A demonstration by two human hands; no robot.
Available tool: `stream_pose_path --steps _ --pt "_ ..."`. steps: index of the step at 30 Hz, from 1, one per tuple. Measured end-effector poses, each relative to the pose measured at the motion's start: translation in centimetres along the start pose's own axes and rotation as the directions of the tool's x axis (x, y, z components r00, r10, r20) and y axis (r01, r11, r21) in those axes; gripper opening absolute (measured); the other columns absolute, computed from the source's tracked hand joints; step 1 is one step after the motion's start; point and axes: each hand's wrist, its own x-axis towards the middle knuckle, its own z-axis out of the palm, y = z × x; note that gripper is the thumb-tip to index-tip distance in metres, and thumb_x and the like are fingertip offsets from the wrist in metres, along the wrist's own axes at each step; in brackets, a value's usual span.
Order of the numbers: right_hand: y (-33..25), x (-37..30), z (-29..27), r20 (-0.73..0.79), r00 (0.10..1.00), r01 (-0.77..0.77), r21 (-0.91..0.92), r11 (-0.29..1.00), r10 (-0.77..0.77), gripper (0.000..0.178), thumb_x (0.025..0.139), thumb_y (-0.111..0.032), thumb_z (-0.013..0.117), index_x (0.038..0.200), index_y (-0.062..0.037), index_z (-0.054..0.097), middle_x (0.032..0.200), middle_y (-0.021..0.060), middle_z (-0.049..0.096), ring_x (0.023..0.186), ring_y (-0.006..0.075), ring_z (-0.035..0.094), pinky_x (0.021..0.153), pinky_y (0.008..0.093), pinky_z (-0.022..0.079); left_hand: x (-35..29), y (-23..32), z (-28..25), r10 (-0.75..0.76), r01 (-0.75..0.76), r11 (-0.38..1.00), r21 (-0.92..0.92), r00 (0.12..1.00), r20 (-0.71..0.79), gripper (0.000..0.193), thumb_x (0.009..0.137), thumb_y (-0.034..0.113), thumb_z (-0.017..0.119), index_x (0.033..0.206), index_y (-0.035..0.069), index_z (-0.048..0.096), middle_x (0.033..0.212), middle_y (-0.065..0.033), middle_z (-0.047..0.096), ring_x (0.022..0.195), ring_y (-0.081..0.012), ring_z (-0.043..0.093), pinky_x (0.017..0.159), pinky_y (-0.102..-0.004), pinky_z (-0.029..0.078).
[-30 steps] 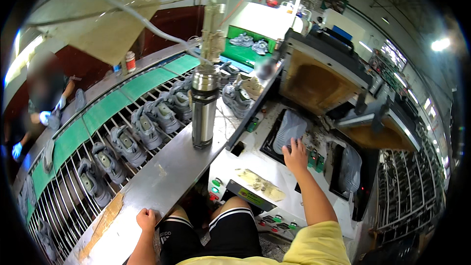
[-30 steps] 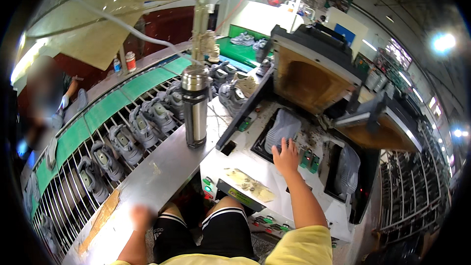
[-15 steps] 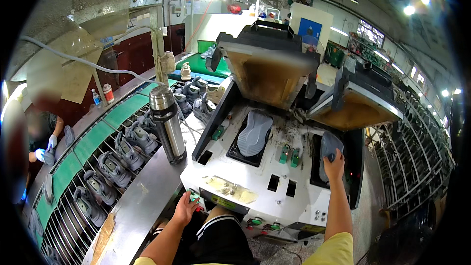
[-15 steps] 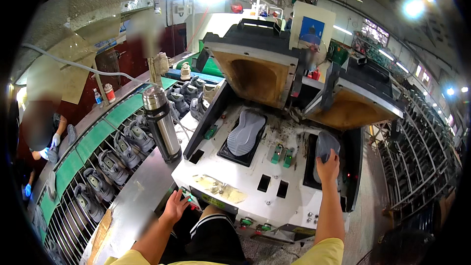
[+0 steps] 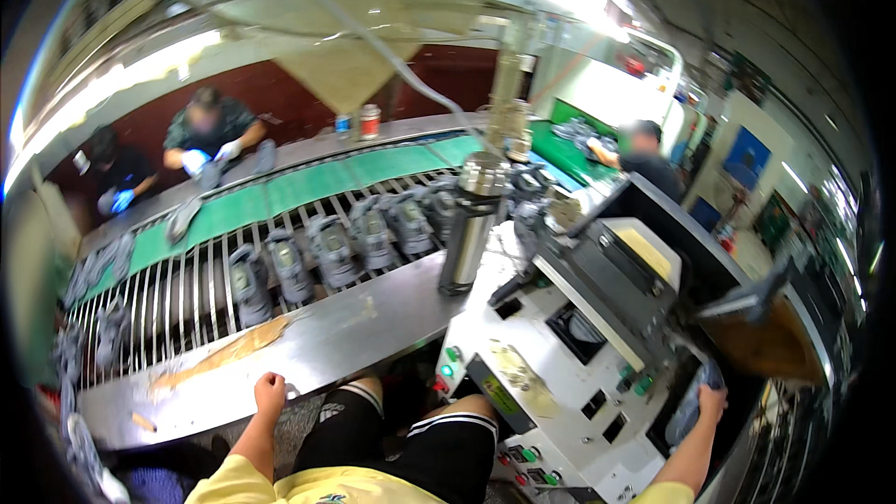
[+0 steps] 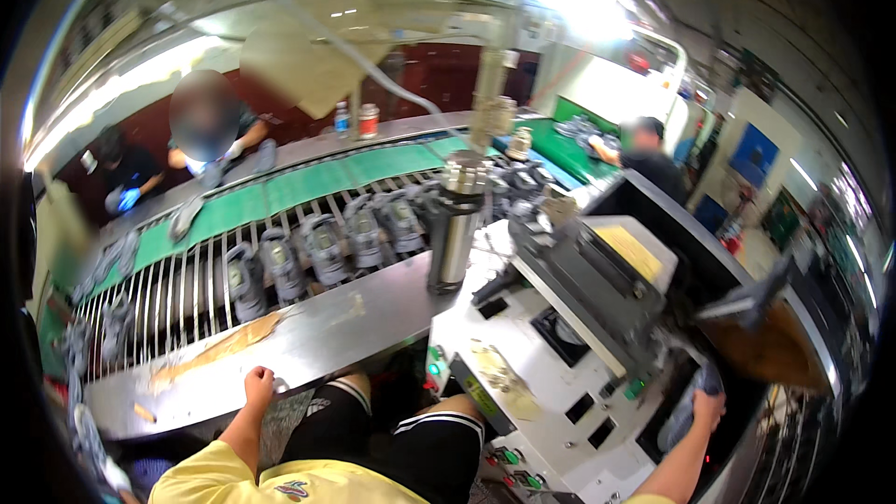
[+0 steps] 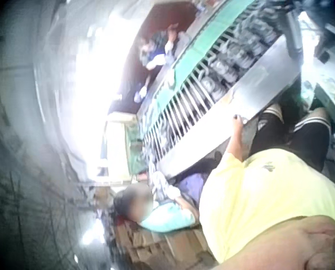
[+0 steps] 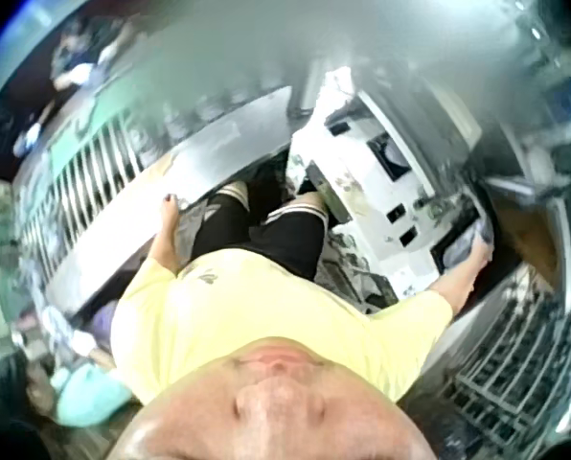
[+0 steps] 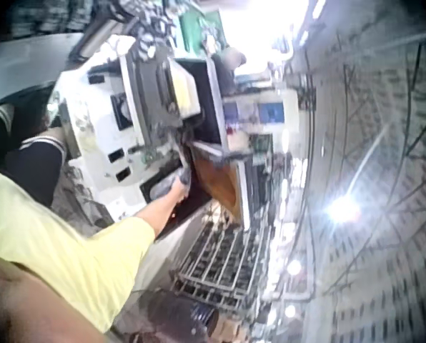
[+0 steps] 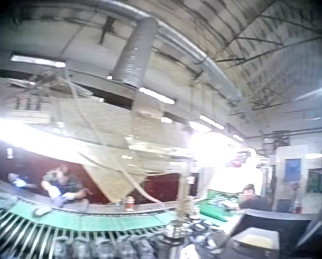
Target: The person takes grey shoes from a conveyor belt, places them into a lasting machine one by one, and returns them to the belt after the machine process.
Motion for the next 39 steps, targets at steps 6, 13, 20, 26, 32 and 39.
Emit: stream_pose_path --steps 6,13,20,26,32,39 --pt "7.7 5.2 2.3 -0.511 0.855 0.127 0.032 0.991 -0.093 0.079 0.074 -0.045 0.069 0.140 -0.0200 0.035 0.127 0.0157 0.052 0.117 0.0394 0.050 0.095 0.0502 0.045 -1.0 -3.5 -3.0 -0.241 0.299 0.868 -0.397 0.952 0.191 0.017 0.082 0.012 0.056 0.077 -0.003 0.063 0.070 -0.0091 0.065 0.059 -0.0133 0.059 0.054 -0.0261 0.046" --pt "12.4 -10.7 -1.5 -0.626 0.740 0.167 0.526 0.834 0.246 0.054 0.080 -0.026 0.062 0.123 0.0026 0.047 0.117 0.0261 0.054 0.100 0.0329 0.055 0.083 0.0450 0.046 -2.6 0.0 -3.4 -0.248 0.243 0.967 0.078 0.967 0.060 0.024 0.081 0.027 0.054 0.081 0.007 0.067 0.073 -0.0142 0.065 0.069 -0.0319 0.062 0.066 -0.0389 0.049" --pt "7.5 -25.4 -0.4 -0.354 0.924 0.379 0.897 0.227 -0.144 0.052 0.078 -0.024 0.058 0.121 0.0053 0.050 0.116 0.0259 0.056 0.100 0.0337 0.056 0.085 0.0450 0.045 -10.3 12.9 2.1 0.199 0.033 0.963 -0.268 0.582 0.789 0.025 0.087 0.023 0.061 0.103 0.005 0.066 0.094 -0.0095 0.068 0.089 -0.0173 0.064 0.081 -0.0322 0.050" --pt "-5.8 -44.7 2.3 0.028 0.331 -0.466 0.874 -0.138 -0.943 0.060 0.074 -0.025 0.053 0.125 0.0065 0.048 0.121 0.0212 0.055 0.110 0.0363 0.054 0.096 0.0470 0.042 -14.2 24.2 -0.1 0.730 0.383 0.453 -0.805 0.358 0.582 0.089 0.078 0.039 0.074 0.146 0.007 0.025 0.144 -0.0108 0.037 0.130 -0.0251 0.039 0.105 -0.0392 0.035" --pt "-15.2 -64.2 3.7 0.418 -0.256 -0.503 0.713 0.489 -0.872 0.057 0.075 -0.017 0.051 0.129 -0.0004 0.044 0.130 0.0139 0.050 0.118 0.0266 0.049 0.101 0.0391 0.037 -5.9 19.1 -10.9 0.270 0.598 0.078 -0.798 0.757 0.594 0.083 0.067 0.022 0.082 0.135 0.003 0.040 0.127 -0.0104 0.053 0.115 -0.0223 0.053 0.099 -0.0381 0.042" --pt "-17.8 -69.5 2.2 0.254 -0.750 0.007 0.926 0.377 -0.611 0.052 0.089 -0.007 0.056 0.138 -0.0023 0.039 0.130 0.0142 0.052 0.120 0.0215 0.050 0.102 0.0343 0.037 -4.7 5.2 -19.7 -0.249 0.178 0.577 -0.797 0.968 0.035 0.075 0.068 0.014 0.077 0.133 0.002 0.041 0.123 -0.0130 0.055 0.111 -0.0228 0.055 0.095 -0.0362 0.044"
